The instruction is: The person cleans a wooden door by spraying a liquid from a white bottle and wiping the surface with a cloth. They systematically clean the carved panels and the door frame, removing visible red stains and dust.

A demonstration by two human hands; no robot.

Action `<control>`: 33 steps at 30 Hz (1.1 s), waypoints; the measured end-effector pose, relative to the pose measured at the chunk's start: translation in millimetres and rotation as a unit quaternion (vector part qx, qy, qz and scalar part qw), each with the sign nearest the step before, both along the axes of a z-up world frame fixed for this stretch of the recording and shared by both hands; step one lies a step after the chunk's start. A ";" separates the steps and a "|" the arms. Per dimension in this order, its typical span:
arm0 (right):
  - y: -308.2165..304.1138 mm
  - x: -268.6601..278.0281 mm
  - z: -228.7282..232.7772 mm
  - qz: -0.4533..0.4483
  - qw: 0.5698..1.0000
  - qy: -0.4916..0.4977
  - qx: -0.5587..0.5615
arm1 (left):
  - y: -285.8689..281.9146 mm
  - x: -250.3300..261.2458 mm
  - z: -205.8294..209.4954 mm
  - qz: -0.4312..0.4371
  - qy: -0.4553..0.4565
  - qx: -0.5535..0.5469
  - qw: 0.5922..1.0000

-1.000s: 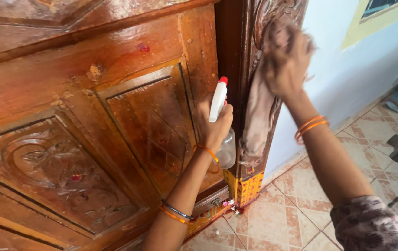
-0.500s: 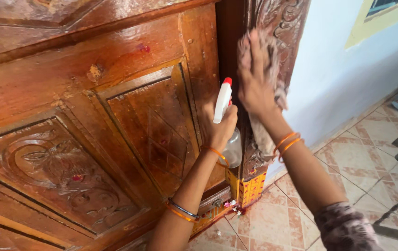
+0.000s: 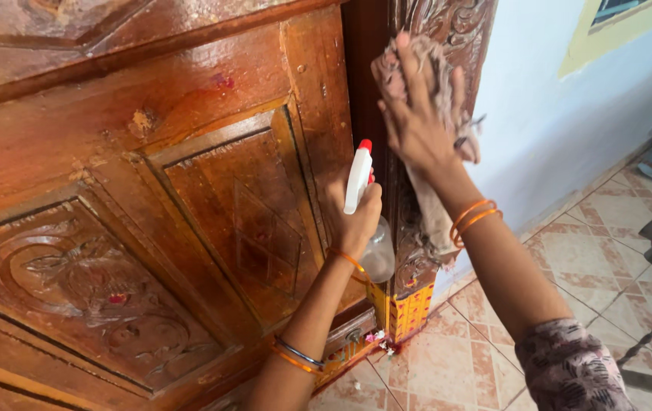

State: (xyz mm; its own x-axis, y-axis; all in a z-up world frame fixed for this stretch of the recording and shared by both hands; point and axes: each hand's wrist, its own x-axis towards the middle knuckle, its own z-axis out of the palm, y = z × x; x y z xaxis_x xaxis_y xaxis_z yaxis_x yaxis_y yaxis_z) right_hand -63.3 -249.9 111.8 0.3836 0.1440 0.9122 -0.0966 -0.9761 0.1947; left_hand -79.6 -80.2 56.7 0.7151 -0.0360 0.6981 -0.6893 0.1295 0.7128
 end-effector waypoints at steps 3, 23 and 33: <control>-12.8 -4.2 8.0 -0.040 0.997 0.007 0.060 | 0.0 1.8 -2.8 -0.007 0.003 -0.002 1.000; -10.0 2.7 -95.1 0.208 0.972 0.032 0.103 | -5.2 4.6 -13.8 0.020 -0.035 0.011 0.999; -34.0 -16.7 -205.5 0.129 0.986 0.096 -0.045 | -12.6 6.5 -35.9 0.037 -0.072 0.018 0.997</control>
State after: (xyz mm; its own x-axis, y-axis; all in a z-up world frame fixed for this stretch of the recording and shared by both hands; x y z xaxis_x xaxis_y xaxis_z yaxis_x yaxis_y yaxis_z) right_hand -80.1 -283.9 -93.7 0.4884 0.3364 0.8052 0.2000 -0.9413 0.2720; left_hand -73.1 -92.8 20.8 0.6097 -0.0148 0.7925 -0.7911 0.0505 0.6096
